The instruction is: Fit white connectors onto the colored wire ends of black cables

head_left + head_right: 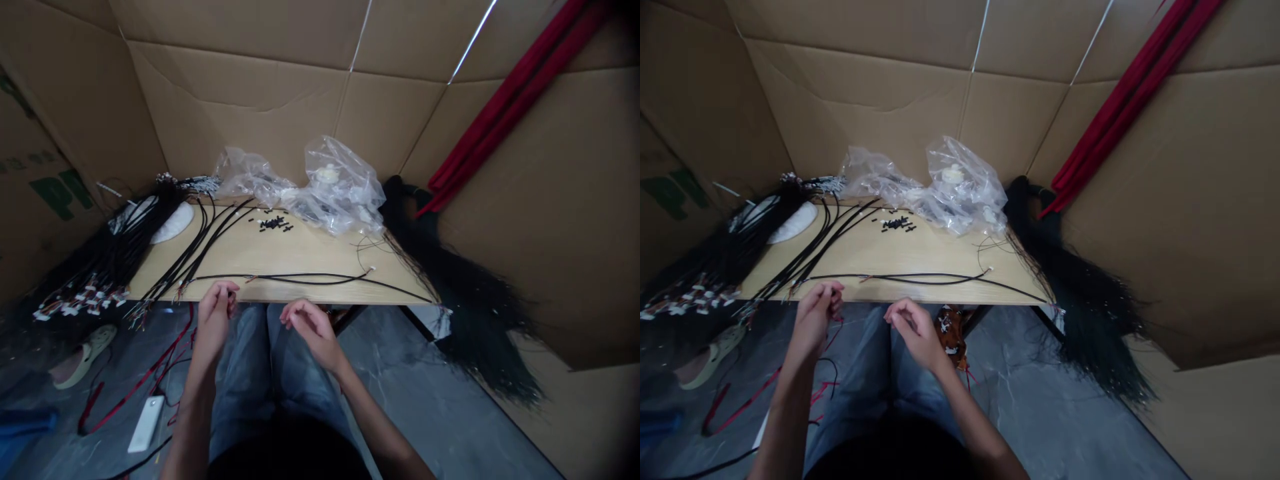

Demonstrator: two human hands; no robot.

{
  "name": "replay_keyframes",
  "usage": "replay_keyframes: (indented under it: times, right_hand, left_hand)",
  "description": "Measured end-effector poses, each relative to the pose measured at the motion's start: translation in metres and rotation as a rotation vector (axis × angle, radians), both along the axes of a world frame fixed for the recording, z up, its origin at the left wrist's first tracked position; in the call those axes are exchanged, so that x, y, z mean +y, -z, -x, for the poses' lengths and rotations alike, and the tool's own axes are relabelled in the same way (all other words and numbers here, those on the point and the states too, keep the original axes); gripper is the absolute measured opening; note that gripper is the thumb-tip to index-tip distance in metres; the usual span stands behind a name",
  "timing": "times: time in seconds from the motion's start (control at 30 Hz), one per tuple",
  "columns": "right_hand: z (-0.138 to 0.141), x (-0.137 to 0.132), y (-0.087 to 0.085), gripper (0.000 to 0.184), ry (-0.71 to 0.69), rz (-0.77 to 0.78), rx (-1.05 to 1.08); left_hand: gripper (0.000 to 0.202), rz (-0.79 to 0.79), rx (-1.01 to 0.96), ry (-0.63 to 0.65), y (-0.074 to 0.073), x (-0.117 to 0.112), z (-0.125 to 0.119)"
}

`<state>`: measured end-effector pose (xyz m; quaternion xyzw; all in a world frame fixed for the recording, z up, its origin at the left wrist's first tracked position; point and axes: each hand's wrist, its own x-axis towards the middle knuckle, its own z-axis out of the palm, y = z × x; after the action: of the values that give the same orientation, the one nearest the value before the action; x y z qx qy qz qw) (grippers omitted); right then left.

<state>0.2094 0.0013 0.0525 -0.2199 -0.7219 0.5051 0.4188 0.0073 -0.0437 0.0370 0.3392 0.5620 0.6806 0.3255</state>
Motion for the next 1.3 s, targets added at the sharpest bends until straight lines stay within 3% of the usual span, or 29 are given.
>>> replay_keyframes:
  times: [0.1, 0.27, 0.5, 0.67, 0.8, 0.9, 1.03, 1.17, 1.3]
  right_hand:
    - [0.007, 0.014, -0.002, 0.03, 0.071, -0.057, -0.042]
    - [0.036, 0.051, 0.002, 0.036, 0.218, -0.205, -0.229]
    - [0.079, 0.092, 0.01, 0.024, 0.131, -0.376, -0.547]
    - [0.08, 0.098, 0.012, 0.023, 0.084, -0.423, -0.485]
    - [0.073, 0.099, -0.002, 0.022, 0.078, -0.47, -0.33]
    - [0.063, 0.112, -0.03, 0.023, 0.176, -0.5, -0.201]
    - [0.041, 0.151, -0.093, 0.021, 0.34, -0.528, -0.069]
    - [0.014, 0.203, -0.171, 0.016, 0.504, -0.553, 0.019]
    - [-0.023, 0.236, -0.265, 0.02, 0.674, -0.603, 0.068]
  left_hand:
    - [0.033, 0.01, 0.008, -0.04, 0.002, 0.017, 0.01]
    - [0.03, 0.051, 0.08, -0.035, 0.006, 0.024, 0.016]
    - [0.03, 0.098, 0.244, -0.065, 0.001, 0.014, 0.01]
    - [0.029, 0.077, 0.226, -0.172, 0.007, 0.005, 0.005]
    - [0.031, -0.032, 0.141, -0.218, 0.005, 0.013, 0.0]
    - [0.032, -0.128, 0.125, -0.222, 0.002, 0.017, -0.006]
    - [0.033, -0.169, 0.244, -0.18, 0.0, 0.017, -0.018]
    - [0.032, -0.117, 0.503, -0.034, 0.005, 0.029, -0.037]
    - [0.033, -0.077, 0.731, 0.152, 0.016, 0.049, -0.055]
